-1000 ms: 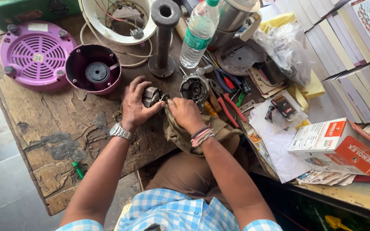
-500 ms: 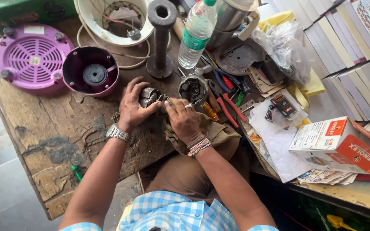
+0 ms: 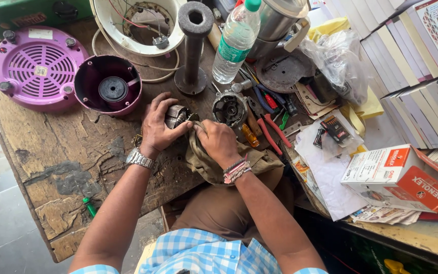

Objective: The person uses a wrench to loosen and remove a nut from a small cylindrical electrical component on a cluttered workbench. They separate the component into two halves, wipe one half with a cloth, and then use a screwdriver to adjust internal parts.

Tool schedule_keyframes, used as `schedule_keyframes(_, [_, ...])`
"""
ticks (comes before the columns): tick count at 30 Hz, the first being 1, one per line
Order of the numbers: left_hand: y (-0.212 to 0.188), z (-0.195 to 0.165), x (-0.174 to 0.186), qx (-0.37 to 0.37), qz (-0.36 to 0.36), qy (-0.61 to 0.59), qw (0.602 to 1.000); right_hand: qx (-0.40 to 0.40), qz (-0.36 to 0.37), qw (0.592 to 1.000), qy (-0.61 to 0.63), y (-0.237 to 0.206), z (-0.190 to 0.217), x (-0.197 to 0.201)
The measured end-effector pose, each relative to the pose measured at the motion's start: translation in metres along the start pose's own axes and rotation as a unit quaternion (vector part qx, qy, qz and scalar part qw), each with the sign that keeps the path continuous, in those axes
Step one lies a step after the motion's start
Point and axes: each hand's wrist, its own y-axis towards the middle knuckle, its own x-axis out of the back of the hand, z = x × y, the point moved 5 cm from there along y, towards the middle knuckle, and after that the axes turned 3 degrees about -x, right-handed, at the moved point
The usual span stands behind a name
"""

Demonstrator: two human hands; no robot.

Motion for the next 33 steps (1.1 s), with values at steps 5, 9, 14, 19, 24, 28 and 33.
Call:
schedule_keyframes(5, [0.0,-0.004,0.001,-0.011,0.0,0.008,1.0,-0.09,0.086,0.992,0.016,0.027,-0.02,-0.017])
schedule_keyframes(9, [0.003,-0.005,0.003,-0.024,0.019,-0.002,1.0,-0.107,0.111,0.988,0.011,0.025,-0.022,-0.018])
schedule_keyframes(14, [0.002,0.0,0.004,-0.018,0.013,-0.006,1.0,-0.045,-0.009,0.993,-0.111,-0.027,-0.013,0.031])
schedule_keyframes(19, [0.004,0.004,0.002,0.006,0.017,-0.018,1.0,-0.037,-0.001,0.996,-0.085,-0.061,-0.02,0.078])
schedule_keyframes(24, [0.004,0.004,0.002,0.021,0.021,-0.011,1.0,0.01,-0.085,0.994,-0.066,-0.064,-0.001,0.083])
schedule_keyframes(28, [0.005,0.004,0.002,0.011,0.017,-0.018,1.0,0.099,-0.169,0.971,-0.134,-0.052,0.018,0.069])
schedule_keyframes(33, [0.004,0.005,0.001,0.001,0.01,-0.015,1.0,0.155,-0.154,0.952,-0.217,-0.025,0.029,0.008])
